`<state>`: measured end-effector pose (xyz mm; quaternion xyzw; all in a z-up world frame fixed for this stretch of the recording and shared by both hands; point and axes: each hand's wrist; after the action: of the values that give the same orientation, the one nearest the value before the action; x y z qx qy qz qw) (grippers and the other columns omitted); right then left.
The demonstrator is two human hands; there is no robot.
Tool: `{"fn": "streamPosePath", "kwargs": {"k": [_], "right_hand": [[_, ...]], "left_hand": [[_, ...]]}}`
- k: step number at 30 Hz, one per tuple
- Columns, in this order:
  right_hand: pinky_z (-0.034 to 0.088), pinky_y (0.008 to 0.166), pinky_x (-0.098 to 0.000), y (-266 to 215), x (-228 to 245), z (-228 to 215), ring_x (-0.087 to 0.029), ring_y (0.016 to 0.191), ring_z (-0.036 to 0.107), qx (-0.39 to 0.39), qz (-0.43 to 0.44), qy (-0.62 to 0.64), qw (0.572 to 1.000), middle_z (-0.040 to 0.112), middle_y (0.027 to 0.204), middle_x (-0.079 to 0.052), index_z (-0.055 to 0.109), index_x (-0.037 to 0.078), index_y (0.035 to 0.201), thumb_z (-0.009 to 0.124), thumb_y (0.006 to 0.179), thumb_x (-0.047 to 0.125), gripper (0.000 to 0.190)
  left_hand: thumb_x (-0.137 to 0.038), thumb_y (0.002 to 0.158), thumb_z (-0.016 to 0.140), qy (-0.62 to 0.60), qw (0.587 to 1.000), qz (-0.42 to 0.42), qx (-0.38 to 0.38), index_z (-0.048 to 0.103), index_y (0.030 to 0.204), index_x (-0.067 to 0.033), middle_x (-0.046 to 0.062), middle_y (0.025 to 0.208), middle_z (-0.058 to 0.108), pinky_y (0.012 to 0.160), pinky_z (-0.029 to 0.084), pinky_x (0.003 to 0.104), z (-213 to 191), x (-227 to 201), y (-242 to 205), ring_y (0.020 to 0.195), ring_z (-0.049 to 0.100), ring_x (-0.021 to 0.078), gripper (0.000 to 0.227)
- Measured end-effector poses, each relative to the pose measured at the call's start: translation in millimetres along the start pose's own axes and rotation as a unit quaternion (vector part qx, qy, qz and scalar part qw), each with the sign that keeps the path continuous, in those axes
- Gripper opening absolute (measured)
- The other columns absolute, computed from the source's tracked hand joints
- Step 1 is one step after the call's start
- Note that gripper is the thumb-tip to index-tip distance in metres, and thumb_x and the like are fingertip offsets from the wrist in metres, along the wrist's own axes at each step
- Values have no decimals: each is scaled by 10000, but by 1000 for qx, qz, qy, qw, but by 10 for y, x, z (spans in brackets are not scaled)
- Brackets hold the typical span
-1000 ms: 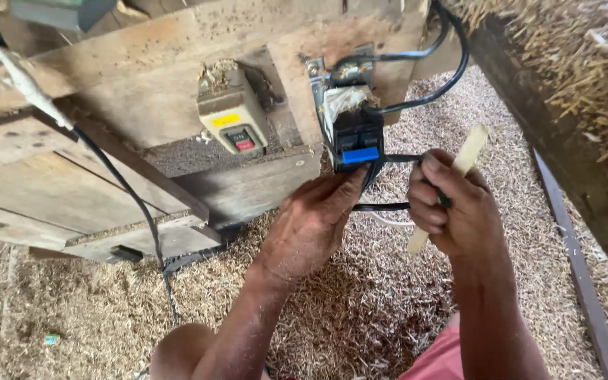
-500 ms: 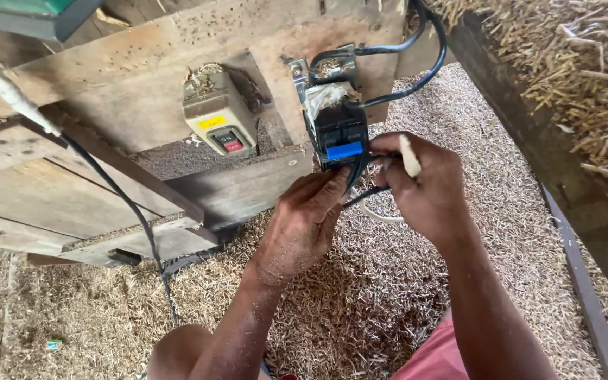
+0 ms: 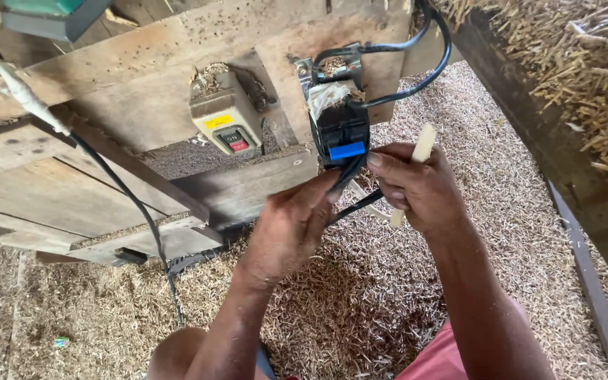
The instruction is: The person kneels on a sawdust-covered floor and works on an electrical switch box mounted to a wooden post, routing and seating black and white wires into the terminals of a breaker-style switch that feeds a green electric planer. They press the wires into place and reposition the cabling throughout the clip.
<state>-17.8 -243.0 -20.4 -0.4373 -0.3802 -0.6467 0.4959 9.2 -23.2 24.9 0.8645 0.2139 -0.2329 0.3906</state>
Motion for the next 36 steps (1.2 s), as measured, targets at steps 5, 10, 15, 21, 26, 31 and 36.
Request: {"fn": "streamPosePath", "kwargs": {"k": [5, 10, 15, 21, 26, 31, 36], "right_hand": [[312, 355, -210, -21, -13, 50, -46, 424, 429, -21, -10, -3, 1000, 610, 638, -12, 736, -38, 955, 745, 922, 107, 149], [310, 347, -217, -44, -14, -90, -53, 424, 440, 45, 17, 51, 998, 619, 637, -24, 734, -21, 1135, 690, 893, 16, 249], [283, 368, -227, 0, 110, -190, -40, 423, 374, 100, 29, -31, 994, 507, 567, 25, 743, 10, 1201, 677, 911, 39, 299], [281, 356, -244, 161, 160, -417, -50, 374, 343, 195, -9, -121, 973, 456, 494, 42, 721, 68, 1248, 630, 943, 77, 318], [263, 365, -247, 258, 112, -587, -57, 380, 325, 302, -37, -26, 952, 456, 494, 37, 671, 14, 1355, 605, 957, 51, 406], [235, 393, -267, 186, 148, -639, -62, 401, 323, 365, 19, 12, 931, 444, 510, 42, 469, -18, 1531, 615, 912, 22, 637], [234, 384, -265, 179, 190, -694, -51, 402, 322, 358, 54, 16, 932, 443, 511, 55, 543, -33, 1483, 634, 912, 52, 585]], "left_hand": [[-58, 967, 769, -51, 993, -108, -16, 671, 1252, -33, 98, 1030, 784, 672, 677, 273, -142, 67, -64, 855, 794, 141, 303], [39, 900, 651, -146, 980, -117, -67, 577, 1101, 15, 50, 925, 745, 779, 589, 239, -176, 40, -12, 865, 715, 85, 215], [37, 944, 712, -128, 985, -80, -79, 727, 1093, -39, 60, 1005, 760, 791, 632, 248, -164, 96, 38, 914, 737, 104, 168], [10, 893, 768, -30, 994, -33, -103, 761, 1091, -56, 81, 978, 727, 713, 586, 232, -192, -145, 117, 846, 700, 113, 209], [-87, 944, 742, -70, 988, -103, -95, 669, 1024, -62, 25, 958, 749, 649, 642, 207, -119, 100, 66, 767, 728, 69, 111], [-150, 963, 782, -57, 983, -142, -105, 667, 998, -74, 24, 936, 774, 729, 657, 233, -68, 91, 121, 841, 772, 85, 141], [-141, 925, 796, 5, 984, -125, -127, 721, 968, -80, 33, 945, 795, 717, 634, 241, -92, -94, 200, 869, 793, 104, 106]]}}
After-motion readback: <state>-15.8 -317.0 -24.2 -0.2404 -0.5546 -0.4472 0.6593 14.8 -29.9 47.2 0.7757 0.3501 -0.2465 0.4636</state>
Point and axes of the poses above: each hand's wrist, its own y-axis towards the middle knuckle, its own z-axis out of the palm, x = y × z
